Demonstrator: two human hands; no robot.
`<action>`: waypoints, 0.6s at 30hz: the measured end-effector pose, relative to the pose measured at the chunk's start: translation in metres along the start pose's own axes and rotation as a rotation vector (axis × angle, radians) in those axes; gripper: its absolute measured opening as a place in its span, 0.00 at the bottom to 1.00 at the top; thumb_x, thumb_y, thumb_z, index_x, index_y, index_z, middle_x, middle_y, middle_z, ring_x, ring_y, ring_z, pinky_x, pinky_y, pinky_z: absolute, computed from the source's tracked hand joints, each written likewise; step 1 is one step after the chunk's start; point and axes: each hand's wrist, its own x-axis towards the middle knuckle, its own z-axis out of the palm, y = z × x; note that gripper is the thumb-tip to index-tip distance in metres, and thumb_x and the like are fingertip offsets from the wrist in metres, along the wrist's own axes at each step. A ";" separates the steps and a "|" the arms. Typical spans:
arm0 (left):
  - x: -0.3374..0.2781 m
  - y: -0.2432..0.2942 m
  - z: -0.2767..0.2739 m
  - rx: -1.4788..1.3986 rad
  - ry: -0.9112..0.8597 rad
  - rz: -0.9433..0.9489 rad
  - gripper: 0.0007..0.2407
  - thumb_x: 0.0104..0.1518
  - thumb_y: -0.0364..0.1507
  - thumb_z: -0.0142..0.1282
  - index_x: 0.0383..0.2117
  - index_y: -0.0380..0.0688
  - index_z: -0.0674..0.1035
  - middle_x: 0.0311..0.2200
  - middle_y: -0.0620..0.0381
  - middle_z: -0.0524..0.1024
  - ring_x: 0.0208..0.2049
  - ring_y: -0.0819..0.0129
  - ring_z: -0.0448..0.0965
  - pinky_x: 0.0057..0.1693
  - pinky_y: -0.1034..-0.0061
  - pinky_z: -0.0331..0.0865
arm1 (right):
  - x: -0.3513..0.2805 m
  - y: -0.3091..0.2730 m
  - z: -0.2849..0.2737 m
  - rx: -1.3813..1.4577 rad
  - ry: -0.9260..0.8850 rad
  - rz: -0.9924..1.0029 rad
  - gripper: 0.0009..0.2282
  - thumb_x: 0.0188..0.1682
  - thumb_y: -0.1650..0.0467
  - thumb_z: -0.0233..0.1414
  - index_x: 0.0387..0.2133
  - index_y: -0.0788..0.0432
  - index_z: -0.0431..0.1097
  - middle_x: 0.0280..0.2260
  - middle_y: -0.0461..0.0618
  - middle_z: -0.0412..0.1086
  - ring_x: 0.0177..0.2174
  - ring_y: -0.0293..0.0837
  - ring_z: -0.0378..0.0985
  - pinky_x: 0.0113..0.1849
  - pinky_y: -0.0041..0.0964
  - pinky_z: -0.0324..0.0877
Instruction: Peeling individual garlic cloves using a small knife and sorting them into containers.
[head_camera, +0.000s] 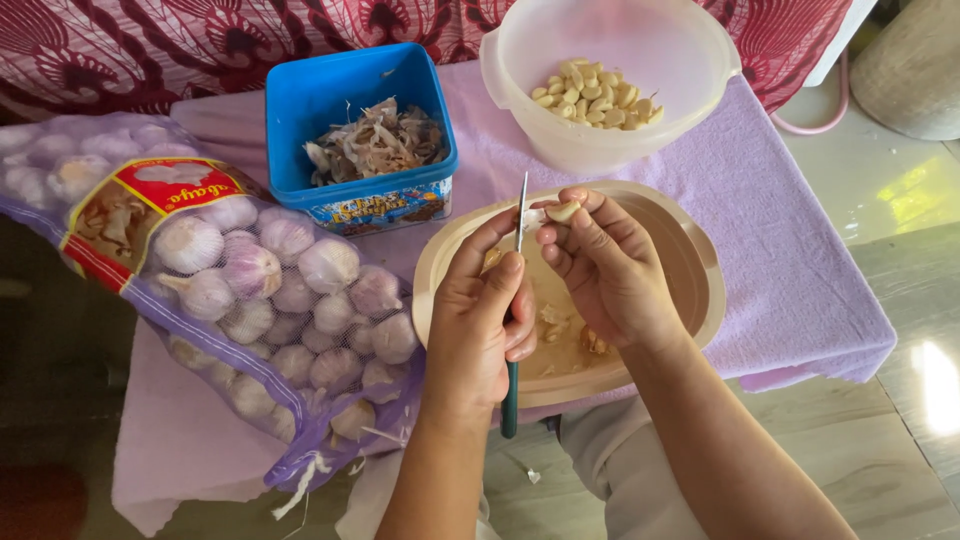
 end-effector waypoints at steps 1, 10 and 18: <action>-0.001 0.002 0.001 0.000 0.000 -0.001 0.19 0.68 0.27 0.53 0.66 0.44 0.72 0.15 0.55 0.64 0.10 0.77 0.56 0.16 0.84 0.55 | 0.000 -0.002 0.002 0.000 0.001 0.000 0.11 0.60 0.75 0.50 0.52 0.70 0.67 0.45 0.64 0.75 0.42 0.46 0.84 0.47 0.35 0.83; 0.000 0.007 -0.004 0.077 0.004 0.075 0.18 0.68 0.27 0.53 0.64 0.43 0.74 0.15 0.53 0.65 0.10 0.76 0.56 0.16 0.83 0.56 | 0.001 -0.002 -0.004 0.063 -0.026 0.060 0.12 0.59 0.78 0.47 0.55 0.71 0.68 0.47 0.64 0.75 0.42 0.45 0.83 0.46 0.35 0.82; 0.000 0.006 -0.004 0.108 -0.001 0.097 0.17 0.68 0.26 0.53 0.64 0.42 0.74 0.15 0.53 0.65 0.10 0.76 0.57 0.15 0.83 0.56 | 0.003 -0.002 -0.008 0.093 -0.036 0.054 0.11 0.58 0.78 0.46 0.52 0.69 0.69 0.47 0.63 0.75 0.42 0.44 0.83 0.48 0.36 0.81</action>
